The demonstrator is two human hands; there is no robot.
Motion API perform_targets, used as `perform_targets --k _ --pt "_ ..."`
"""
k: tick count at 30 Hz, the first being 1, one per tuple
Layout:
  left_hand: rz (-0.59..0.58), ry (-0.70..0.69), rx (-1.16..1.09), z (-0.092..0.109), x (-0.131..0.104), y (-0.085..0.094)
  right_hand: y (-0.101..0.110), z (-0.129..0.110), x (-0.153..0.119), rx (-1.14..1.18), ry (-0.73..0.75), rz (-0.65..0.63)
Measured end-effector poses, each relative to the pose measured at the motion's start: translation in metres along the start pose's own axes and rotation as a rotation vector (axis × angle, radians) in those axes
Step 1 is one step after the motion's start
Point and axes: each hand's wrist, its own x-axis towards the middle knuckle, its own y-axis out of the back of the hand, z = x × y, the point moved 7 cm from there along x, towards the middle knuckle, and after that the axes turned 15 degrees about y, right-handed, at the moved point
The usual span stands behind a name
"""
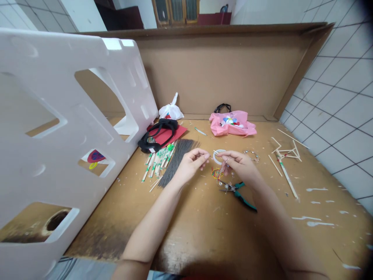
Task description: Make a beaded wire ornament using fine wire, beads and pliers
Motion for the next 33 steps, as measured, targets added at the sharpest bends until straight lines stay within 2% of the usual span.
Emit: perform_targets --k 4,7,11,14,17,22,24,33 --pt "-0.112 0.029 0.095 0.001 -0.008 -0.012 0.010 0.003 0.001 0.039 0.016 0.120" --pt "-0.150 0.058 0.116 -0.003 -0.011 -0.017 0.013 0.006 0.003 0.137 0.025 0.142" --pt "-0.117 0.082 0.088 -0.005 -0.008 -0.014 0.010 0.004 0.003 0.234 0.003 0.128" --pt "-0.107 0.088 0.073 -0.004 -0.007 -0.012 0.001 -0.001 0.001 0.217 -0.005 0.020" --pt "-0.144 0.096 0.069 -0.004 -0.008 -0.015 -0.005 -0.004 0.000 0.123 0.016 -0.059" --pt "-0.062 -0.003 0.065 0.002 -0.008 -0.009 0.004 -0.002 0.002 0.090 0.080 0.097" --pt "-0.035 -0.021 0.055 0.003 -0.007 -0.006 0.006 -0.002 0.003 0.098 0.096 0.122" --pt "-0.060 -0.028 -0.103 0.001 -0.003 -0.005 -0.003 -0.004 0.000 0.081 0.009 -0.052"
